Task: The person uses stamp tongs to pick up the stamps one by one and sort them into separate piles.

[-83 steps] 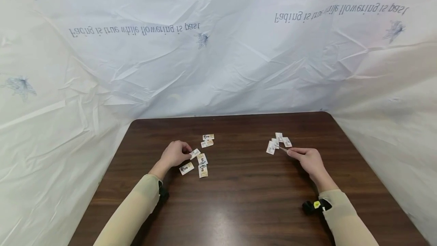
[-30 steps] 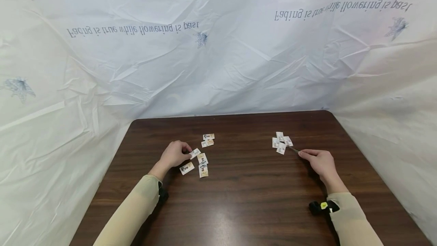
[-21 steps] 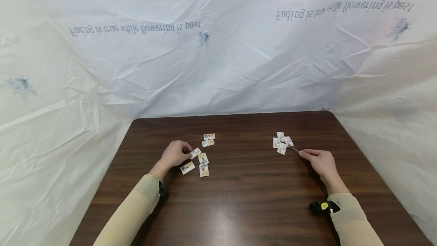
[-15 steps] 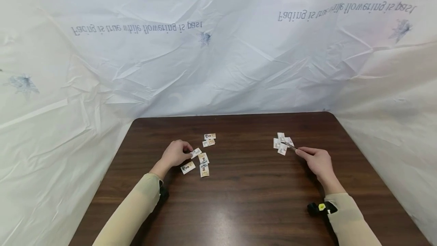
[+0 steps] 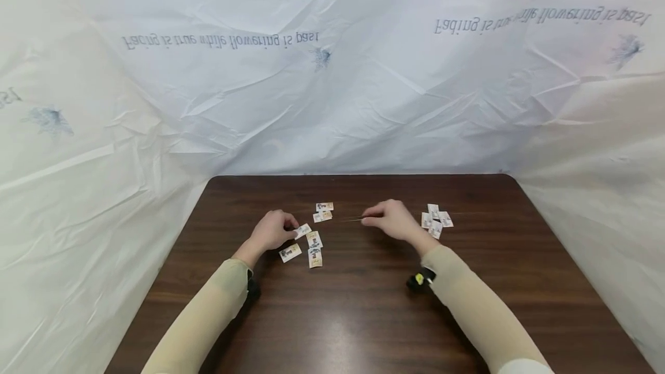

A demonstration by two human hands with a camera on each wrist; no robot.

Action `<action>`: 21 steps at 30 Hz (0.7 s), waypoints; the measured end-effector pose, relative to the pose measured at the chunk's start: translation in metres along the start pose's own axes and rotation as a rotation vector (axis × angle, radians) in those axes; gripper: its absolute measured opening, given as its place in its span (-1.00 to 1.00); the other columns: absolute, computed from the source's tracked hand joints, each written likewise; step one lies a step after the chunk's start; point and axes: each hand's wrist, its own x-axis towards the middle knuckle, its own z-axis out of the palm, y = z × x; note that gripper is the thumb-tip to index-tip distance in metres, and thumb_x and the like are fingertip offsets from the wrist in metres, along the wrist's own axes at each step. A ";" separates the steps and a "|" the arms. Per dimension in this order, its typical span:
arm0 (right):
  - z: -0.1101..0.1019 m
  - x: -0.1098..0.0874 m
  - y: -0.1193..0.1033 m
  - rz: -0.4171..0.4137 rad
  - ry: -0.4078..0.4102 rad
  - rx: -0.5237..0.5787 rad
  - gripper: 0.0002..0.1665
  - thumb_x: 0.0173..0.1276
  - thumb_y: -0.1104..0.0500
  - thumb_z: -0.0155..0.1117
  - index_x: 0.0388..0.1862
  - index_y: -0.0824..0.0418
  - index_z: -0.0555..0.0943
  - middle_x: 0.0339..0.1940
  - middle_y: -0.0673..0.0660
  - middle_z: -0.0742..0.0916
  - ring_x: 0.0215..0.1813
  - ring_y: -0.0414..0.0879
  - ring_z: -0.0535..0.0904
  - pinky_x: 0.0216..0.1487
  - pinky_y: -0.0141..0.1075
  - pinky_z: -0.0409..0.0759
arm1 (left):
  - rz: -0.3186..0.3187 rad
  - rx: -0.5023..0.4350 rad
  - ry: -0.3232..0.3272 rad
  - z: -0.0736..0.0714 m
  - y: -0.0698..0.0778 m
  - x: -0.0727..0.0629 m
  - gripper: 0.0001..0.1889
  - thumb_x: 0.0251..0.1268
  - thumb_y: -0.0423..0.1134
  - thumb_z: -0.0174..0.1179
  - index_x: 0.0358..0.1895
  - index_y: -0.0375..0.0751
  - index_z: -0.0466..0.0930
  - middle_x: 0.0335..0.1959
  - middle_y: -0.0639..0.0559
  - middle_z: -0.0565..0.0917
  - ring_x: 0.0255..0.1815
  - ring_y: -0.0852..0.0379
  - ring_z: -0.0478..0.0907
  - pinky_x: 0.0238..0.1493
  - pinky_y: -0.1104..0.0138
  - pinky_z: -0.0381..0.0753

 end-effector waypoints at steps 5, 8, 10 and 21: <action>0.029 0.045 -0.031 -0.009 -0.123 0.002 -0.73 0.53 0.06 0.45 0.07 0.15 0.86 0.03 0.05 0.85 0.07 0.02 0.77 0.10 0.00 0.69 | -0.008 -0.022 0.035 -0.005 -0.001 0.002 -0.95 0.38 -0.23 0.47 -0.18 -0.07 0.84 -0.30 0.13 0.73 -0.28 0.15 0.61 -0.11 0.11 0.64; 0.039 0.058 -0.039 0.015 -0.167 -0.044 -0.77 0.50 0.06 0.48 0.03 0.11 0.87 -0.03 0.02 0.86 -0.07 -0.08 0.76 -0.01 -0.08 0.69 | -0.021 -0.008 0.028 -0.005 0.001 0.003 -0.94 0.35 -0.19 0.50 -0.22 -0.06 0.84 -0.36 0.16 0.72 -0.33 0.16 0.60 -0.16 0.11 0.64; 0.044 0.063 -0.042 0.035 -0.186 -0.069 -0.80 0.48 0.06 0.51 -0.02 0.07 0.89 -0.07 -0.02 0.86 -0.11 -0.13 0.74 -0.03 -0.11 0.68 | -0.036 0.010 0.011 -0.004 0.003 0.003 -0.92 0.32 -0.16 0.52 -0.24 -0.05 0.83 -0.38 0.18 0.71 -0.35 0.16 0.59 -0.18 0.12 0.64; 0.056 0.073 -0.050 0.056 -0.220 -0.047 -0.87 0.46 0.05 0.53 -0.13 0.04 0.90 -0.15 -0.07 0.85 -0.14 -0.14 0.72 -0.07 -0.16 0.67 | -0.089 0.057 -0.006 0.000 0.003 0.005 -0.89 0.30 -0.15 0.55 -0.22 -0.02 0.83 -0.35 0.17 0.69 -0.30 0.12 0.58 -0.15 0.10 0.63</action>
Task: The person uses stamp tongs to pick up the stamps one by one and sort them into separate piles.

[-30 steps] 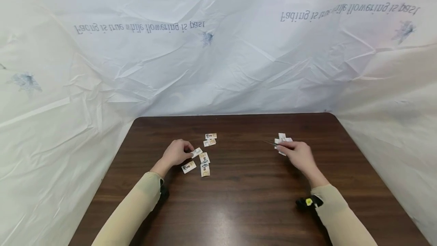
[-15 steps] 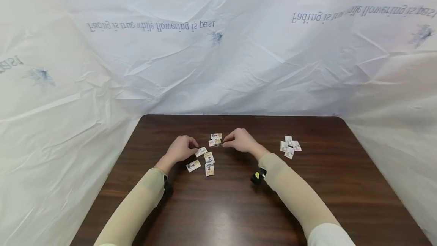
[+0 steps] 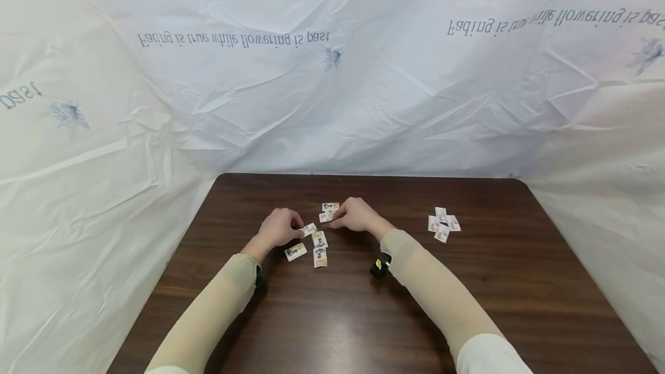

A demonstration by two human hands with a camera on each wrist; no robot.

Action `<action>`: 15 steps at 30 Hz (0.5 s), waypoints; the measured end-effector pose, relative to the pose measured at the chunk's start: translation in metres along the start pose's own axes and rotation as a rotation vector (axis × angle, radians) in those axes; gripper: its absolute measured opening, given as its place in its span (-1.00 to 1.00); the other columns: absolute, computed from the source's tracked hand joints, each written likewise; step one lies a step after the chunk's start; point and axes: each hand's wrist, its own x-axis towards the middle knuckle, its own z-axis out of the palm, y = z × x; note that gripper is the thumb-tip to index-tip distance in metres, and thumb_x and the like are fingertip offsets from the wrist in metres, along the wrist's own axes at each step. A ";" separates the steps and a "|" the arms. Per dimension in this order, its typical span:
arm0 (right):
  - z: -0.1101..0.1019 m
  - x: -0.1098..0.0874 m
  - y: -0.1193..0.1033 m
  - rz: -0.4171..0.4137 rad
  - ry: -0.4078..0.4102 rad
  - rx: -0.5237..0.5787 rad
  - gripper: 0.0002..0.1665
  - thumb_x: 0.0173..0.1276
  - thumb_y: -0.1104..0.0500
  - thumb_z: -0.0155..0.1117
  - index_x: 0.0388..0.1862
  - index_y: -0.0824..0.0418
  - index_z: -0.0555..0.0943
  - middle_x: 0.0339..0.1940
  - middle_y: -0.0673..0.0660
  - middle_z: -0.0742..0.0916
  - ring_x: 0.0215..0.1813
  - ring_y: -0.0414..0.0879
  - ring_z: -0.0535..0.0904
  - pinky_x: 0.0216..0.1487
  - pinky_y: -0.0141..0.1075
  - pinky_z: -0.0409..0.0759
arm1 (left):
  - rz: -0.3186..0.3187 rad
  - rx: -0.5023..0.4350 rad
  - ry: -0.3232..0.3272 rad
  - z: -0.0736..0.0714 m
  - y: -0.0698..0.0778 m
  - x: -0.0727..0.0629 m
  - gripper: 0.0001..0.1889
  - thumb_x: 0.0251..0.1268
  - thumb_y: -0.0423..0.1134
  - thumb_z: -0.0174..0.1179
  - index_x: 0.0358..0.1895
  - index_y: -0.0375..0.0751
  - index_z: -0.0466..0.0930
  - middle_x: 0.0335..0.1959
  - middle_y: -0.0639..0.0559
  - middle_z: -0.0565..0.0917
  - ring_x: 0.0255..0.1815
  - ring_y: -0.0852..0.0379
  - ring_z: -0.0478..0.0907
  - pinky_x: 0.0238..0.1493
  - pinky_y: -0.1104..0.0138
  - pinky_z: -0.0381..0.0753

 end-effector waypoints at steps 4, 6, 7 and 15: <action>0.002 0.005 0.000 0.004 -0.003 0.016 -0.85 0.46 0.05 0.53 -0.10 0.04 0.90 -0.10 -0.05 0.85 -0.07 -0.11 0.73 -0.06 -0.16 0.68 | -0.007 -0.004 0.003 0.000 -0.002 0.000 -0.89 0.30 -0.13 0.56 -0.22 0.00 0.83 -0.36 0.17 0.68 -0.30 0.12 0.57 -0.16 0.11 0.62; 0.002 0.008 0.000 -0.002 -0.004 0.016 -0.84 0.47 0.05 0.52 -0.07 0.05 0.89 -0.07 -0.05 0.85 -0.01 -0.08 0.73 -0.02 -0.15 0.68 | -0.009 -0.003 0.006 0.000 -0.002 0.000 -0.89 0.30 -0.13 0.56 -0.22 0.00 0.84 -0.35 0.17 0.68 -0.30 0.13 0.57 -0.16 0.11 0.62; 0.002 0.010 0.000 -0.009 -0.006 0.012 -0.83 0.47 0.05 0.52 -0.06 0.05 0.89 -0.06 -0.04 0.85 0.03 -0.07 0.73 0.01 -0.14 0.68 | -0.010 0.000 0.007 0.000 -0.003 0.000 -0.89 0.30 -0.12 0.56 -0.22 0.00 0.84 -0.35 0.17 0.68 -0.30 0.13 0.57 -0.16 0.12 0.62; -0.005 0.028 -0.007 -0.112 -0.024 -0.121 -0.83 0.47 0.10 0.51 -0.03 0.05 0.89 0.00 -0.01 0.85 0.05 -0.09 0.74 0.08 -0.13 0.69 | 0.002 0.015 0.016 0.003 -0.004 0.001 -0.88 0.28 -0.12 0.56 -0.21 0.00 0.85 -0.35 0.19 0.70 -0.30 0.15 0.59 -0.15 0.12 0.63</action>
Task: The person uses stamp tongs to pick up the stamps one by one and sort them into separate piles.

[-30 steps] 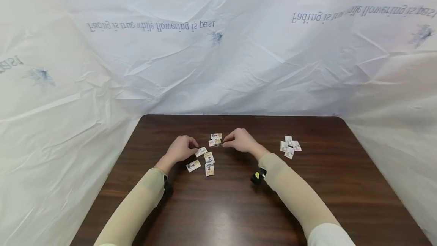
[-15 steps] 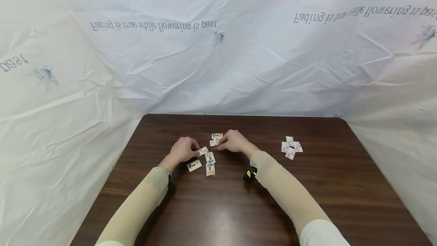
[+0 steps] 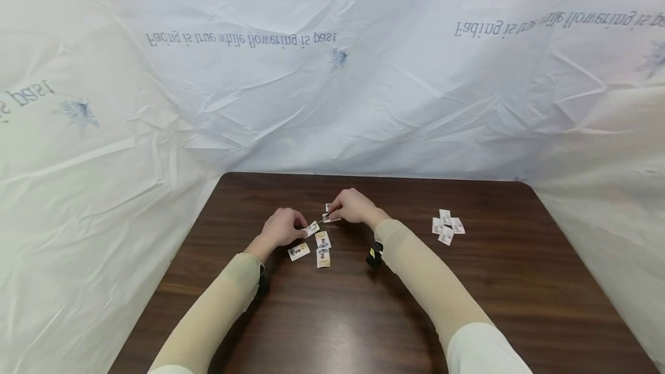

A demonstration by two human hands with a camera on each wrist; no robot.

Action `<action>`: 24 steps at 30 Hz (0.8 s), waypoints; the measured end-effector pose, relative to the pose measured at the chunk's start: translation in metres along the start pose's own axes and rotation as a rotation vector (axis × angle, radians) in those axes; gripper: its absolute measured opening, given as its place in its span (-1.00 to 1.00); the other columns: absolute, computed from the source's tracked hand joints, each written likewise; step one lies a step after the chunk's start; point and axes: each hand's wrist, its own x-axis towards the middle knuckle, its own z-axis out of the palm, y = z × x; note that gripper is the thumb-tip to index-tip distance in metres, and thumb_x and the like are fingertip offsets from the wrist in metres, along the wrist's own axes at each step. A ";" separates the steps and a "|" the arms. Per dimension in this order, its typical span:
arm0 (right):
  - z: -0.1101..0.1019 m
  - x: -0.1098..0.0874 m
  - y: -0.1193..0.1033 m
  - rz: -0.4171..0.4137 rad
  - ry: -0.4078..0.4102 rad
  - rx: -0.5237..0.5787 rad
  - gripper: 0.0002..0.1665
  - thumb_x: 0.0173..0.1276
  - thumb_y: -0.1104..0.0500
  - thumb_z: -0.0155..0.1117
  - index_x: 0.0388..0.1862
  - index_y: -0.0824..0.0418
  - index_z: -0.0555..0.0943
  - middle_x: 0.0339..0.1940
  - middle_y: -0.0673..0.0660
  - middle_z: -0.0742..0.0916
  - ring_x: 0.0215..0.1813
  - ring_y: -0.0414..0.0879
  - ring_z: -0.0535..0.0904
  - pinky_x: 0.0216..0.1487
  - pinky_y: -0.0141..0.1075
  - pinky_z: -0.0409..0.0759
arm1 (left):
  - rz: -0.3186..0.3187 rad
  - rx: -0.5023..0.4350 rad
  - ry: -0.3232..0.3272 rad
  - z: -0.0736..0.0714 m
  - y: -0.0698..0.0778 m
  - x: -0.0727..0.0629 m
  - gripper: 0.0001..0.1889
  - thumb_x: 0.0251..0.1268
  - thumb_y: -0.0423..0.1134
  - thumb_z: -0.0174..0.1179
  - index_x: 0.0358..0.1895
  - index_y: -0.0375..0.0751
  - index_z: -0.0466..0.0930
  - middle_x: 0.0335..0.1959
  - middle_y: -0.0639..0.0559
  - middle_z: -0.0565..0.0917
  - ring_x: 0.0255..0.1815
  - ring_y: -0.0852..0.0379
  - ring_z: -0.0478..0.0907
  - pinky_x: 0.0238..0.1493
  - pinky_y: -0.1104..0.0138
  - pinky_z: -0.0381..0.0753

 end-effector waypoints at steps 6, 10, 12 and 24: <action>-0.002 0.001 -0.004 0.002 -0.009 -0.067 -0.86 0.48 0.07 0.51 -0.05 -0.01 0.89 -0.01 -0.06 0.84 0.01 -0.13 0.73 0.08 -0.12 0.69 | 0.005 0.017 -0.005 -0.001 0.004 0.000 -0.88 0.29 -0.10 0.57 -0.23 0.01 0.84 -0.33 0.17 0.71 -0.25 0.10 0.59 -0.11 0.08 0.63; 0.002 0.000 -0.003 0.001 0.010 -0.075 -0.91 0.47 0.05 0.51 -0.12 -0.06 0.89 -0.04 -0.09 0.84 0.03 -0.14 0.73 0.09 -0.13 0.68 | 0.004 0.037 0.008 -0.003 0.003 -0.001 -0.88 0.29 -0.12 0.56 -0.22 0.00 0.83 -0.31 0.14 0.69 -0.18 0.03 0.56 -0.07 0.04 0.60; 0.005 -0.001 -0.003 -0.001 0.025 -0.065 -0.91 0.48 0.05 0.51 -0.14 -0.05 0.89 -0.05 -0.08 0.84 0.05 -0.12 0.74 0.10 -0.12 0.68 | 0.003 0.047 0.027 -0.004 0.002 -0.001 -0.87 0.27 -0.14 0.57 -0.19 -0.01 0.83 -0.30 0.11 0.67 -0.14 0.01 0.54 -0.08 0.03 0.59; 0.017 -0.008 0.000 0.065 0.069 0.030 -0.90 0.48 0.03 0.51 -0.14 -0.04 0.90 -0.18 -0.15 0.86 -0.02 -0.14 0.76 0.08 -0.15 0.68 | 0.002 0.081 0.051 -0.005 0.007 -0.003 -0.90 0.39 -0.15 0.46 -0.32 0.02 0.90 -0.24 0.11 0.78 0.00 -0.12 0.62 -0.01 -0.03 0.65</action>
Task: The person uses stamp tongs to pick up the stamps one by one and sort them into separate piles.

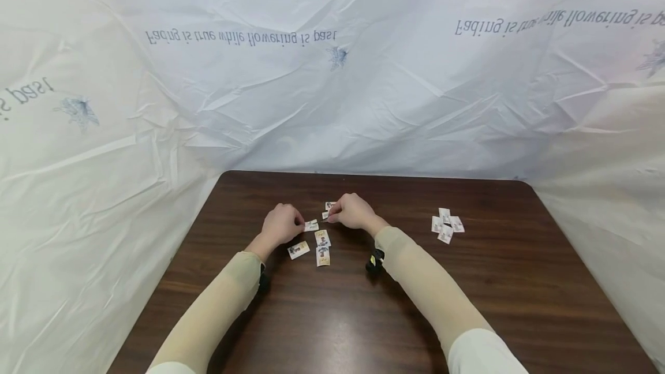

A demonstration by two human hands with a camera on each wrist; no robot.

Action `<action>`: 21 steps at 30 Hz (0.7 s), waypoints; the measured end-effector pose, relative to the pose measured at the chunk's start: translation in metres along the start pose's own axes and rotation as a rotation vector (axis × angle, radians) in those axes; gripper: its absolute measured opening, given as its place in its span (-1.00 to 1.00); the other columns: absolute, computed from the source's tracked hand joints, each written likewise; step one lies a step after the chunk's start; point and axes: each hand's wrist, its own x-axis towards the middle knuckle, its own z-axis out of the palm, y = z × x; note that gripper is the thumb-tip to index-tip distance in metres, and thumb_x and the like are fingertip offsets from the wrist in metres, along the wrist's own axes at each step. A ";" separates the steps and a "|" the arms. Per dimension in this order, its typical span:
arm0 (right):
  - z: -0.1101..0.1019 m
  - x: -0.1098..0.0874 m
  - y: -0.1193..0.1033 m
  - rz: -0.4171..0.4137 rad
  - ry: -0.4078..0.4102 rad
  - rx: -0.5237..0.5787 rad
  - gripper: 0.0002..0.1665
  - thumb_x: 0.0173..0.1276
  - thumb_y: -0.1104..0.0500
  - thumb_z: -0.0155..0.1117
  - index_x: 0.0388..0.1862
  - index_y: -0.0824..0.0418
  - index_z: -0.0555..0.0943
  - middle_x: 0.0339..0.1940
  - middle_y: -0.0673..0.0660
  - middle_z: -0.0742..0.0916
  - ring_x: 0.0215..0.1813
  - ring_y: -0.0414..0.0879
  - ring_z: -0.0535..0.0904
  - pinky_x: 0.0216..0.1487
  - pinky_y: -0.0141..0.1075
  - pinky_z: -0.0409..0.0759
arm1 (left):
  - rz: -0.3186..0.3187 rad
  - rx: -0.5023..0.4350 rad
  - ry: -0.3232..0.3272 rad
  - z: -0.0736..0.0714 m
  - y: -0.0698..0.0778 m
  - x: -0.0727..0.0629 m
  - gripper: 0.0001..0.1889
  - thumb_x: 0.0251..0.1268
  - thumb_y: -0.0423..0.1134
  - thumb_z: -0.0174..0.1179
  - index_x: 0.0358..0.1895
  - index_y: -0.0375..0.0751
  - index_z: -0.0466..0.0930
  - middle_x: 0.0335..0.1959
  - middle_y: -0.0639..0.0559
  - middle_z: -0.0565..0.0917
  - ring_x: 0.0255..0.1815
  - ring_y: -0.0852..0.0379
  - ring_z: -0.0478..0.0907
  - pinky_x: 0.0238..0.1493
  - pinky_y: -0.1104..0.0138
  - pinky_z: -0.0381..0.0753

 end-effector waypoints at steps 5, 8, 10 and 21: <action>-0.001 -0.001 0.002 -0.020 -0.027 0.028 -0.91 0.48 0.06 0.51 -0.15 -0.03 0.90 -0.22 -0.17 0.85 -0.02 -0.15 0.75 0.10 -0.14 0.68 | -0.020 -0.009 -0.003 -0.001 0.001 0.001 -0.89 0.30 -0.07 0.56 -0.33 0.04 0.89 -0.27 0.13 0.78 -0.07 -0.08 0.62 -0.04 -0.01 0.66; -0.003 0.000 0.003 -0.037 -0.044 0.031 -0.91 0.48 0.08 0.51 -0.14 -0.02 0.90 -0.21 -0.16 0.85 -0.03 -0.17 0.75 0.10 -0.15 0.68 | -0.022 -0.015 -0.006 -0.001 0.001 0.002 -0.91 0.29 -0.08 0.57 -0.29 0.04 0.90 -0.25 0.13 0.79 -0.02 -0.09 0.64 0.03 -0.03 0.65; -0.004 0.002 0.003 -0.051 -0.050 0.018 -0.91 0.48 0.08 0.51 -0.14 -0.02 0.90 -0.19 -0.15 0.86 -0.03 -0.18 0.75 0.10 -0.16 0.68 | -0.026 -0.019 -0.014 -0.002 0.000 0.003 -0.92 0.28 -0.10 0.58 -0.26 0.05 0.91 -0.22 0.13 0.80 0.03 -0.12 0.64 0.07 -0.05 0.64; -0.013 0.016 -0.010 -0.050 -0.123 -0.099 -0.87 0.49 0.05 0.51 -0.07 -0.01 0.90 -0.03 -0.07 0.84 0.06 -0.12 0.72 0.14 -0.13 0.66 | -0.042 -0.029 -0.032 -0.004 -0.003 0.004 -0.93 0.27 -0.09 0.59 -0.27 0.09 0.90 -0.17 0.13 0.80 0.12 -0.17 0.61 0.09 -0.08 0.62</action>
